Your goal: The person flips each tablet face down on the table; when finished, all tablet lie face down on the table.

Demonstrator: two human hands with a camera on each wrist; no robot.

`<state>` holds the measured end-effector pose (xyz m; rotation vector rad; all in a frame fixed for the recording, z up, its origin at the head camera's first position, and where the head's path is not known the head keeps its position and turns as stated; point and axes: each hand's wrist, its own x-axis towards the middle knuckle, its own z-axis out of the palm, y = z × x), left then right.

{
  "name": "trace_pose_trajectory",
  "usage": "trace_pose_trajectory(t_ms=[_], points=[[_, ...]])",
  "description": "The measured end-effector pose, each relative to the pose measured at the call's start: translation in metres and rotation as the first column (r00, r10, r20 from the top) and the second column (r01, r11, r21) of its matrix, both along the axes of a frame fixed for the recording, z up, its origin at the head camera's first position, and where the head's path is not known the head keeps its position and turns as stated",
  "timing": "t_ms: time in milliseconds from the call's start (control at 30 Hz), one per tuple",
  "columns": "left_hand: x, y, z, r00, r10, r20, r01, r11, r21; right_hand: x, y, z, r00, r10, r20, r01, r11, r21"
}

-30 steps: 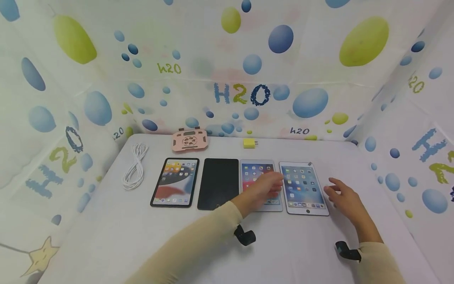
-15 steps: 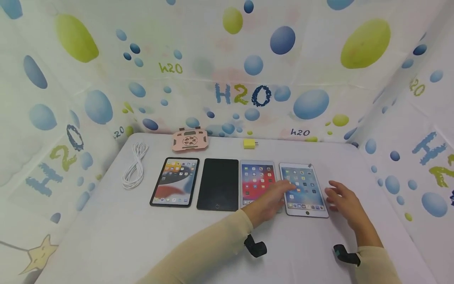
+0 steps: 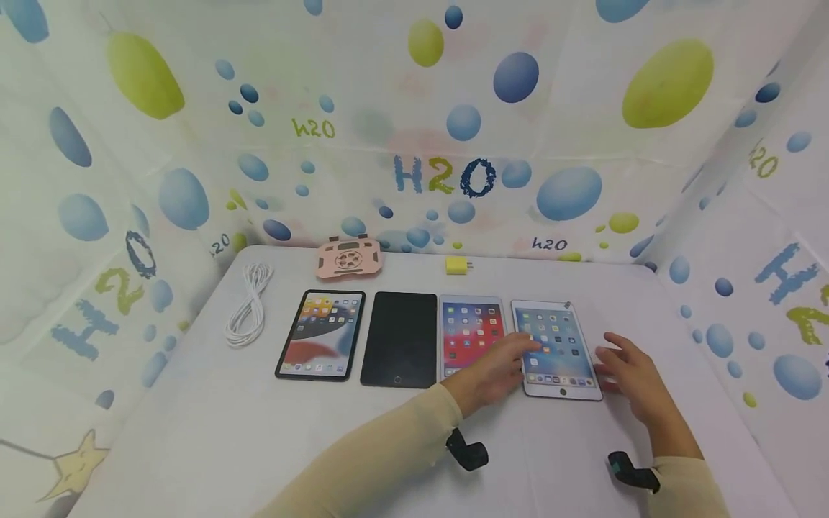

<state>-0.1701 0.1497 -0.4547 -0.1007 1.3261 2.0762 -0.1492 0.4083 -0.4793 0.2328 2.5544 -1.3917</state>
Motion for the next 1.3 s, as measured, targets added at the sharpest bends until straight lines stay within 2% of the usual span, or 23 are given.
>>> trace_pose_trajectory(t_ms=[133, 300, 433, 533, 633, 733, 833, 933, 1033, 1200, 1267, 1300], points=[[0.000, -0.002, 0.000, 1.000, 0.005, 0.007, -0.005, 1.000, -0.007, 0.000, 0.003, 0.000, 0.999, -0.043, 0.024, 0.045, 0.995, -0.087], [0.002, -0.003, 0.000, 1.000, -0.010, 0.004, 0.010, 1.000, -0.022, 0.004, 0.007, 0.000, 0.998, -0.060, 0.030, 0.063, 0.986, -0.153], [0.002, -0.003, -0.002, 1.000, -0.010, 0.004, 0.010, 1.000, -0.027, 0.006, 0.005, -0.002, 0.998, -0.058, -0.021, 0.052, 0.979, -0.198], [0.003, -0.002, -0.004, 1.000, -0.004, 0.006, 0.004, 0.999, -0.032, 0.007, 0.000, -0.002, 0.995, -0.029, -0.092, 0.002, 0.961, -0.277], [0.002, -0.002, -0.007, 1.000, -0.027, -0.007, 0.027, 0.999, -0.031, 0.009, -0.005, -0.002, 0.984, 0.009, -0.178, -0.077, 0.920, -0.384], [0.002, -0.004, -0.009, 0.993, -0.112, -0.046, 0.110, 0.993, -0.035, 0.010, -0.009, 0.000, 0.966, 0.032, -0.255, -0.153, 0.869, -0.470], [0.001, -0.005, -0.010, 0.974, -0.207, -0.096, 0.200, 0.977, -0.075, 0.010, -0.013, 0.002, 0.947, 0.059, -0.317, -0.234, 0.802, -0.550], [0.001, -0.005, -0.010, 0.960, -0.243, -0.135, 0.231, 0.967, -0.104, 0.009, -0.018, 0.004, 0.925, 0.081, -0.371, -0.309, 0.728, -0.612], [0.001, -0.005, -0.008, 0.955, -0.250, -0.162, 0.231, 0.965, -0.126, 0.007, -0.024, 0.003, 0.908, 0.088, -0.409, -0.355, 0.682, -0.640], [0.000, -0.006, -0.006, 0.959, -0.220, -0.179, 0.194, 0.969, -0.152, 0.006, -0.033, -0.001, 0.887, 0.116, -0.447, -0.418, 0.613, -0.671], [0.000, -0.006, -0.007, 0.962, -0.198, -0.186, 0.173, 0.974, -0.146, 0.005, -0.036, -0.002, 0.881, 0.137, -0.453, -0.438, 0.600, -0.670], [-0.001, -0.006, -0.007, 0.964, -0.185, -0.189, 0.161, 0.977, -0.138, 0.005, -0.038, -0.003, 0.879, 0.150, -0.452, -0.443, 0.606, -0.661]])
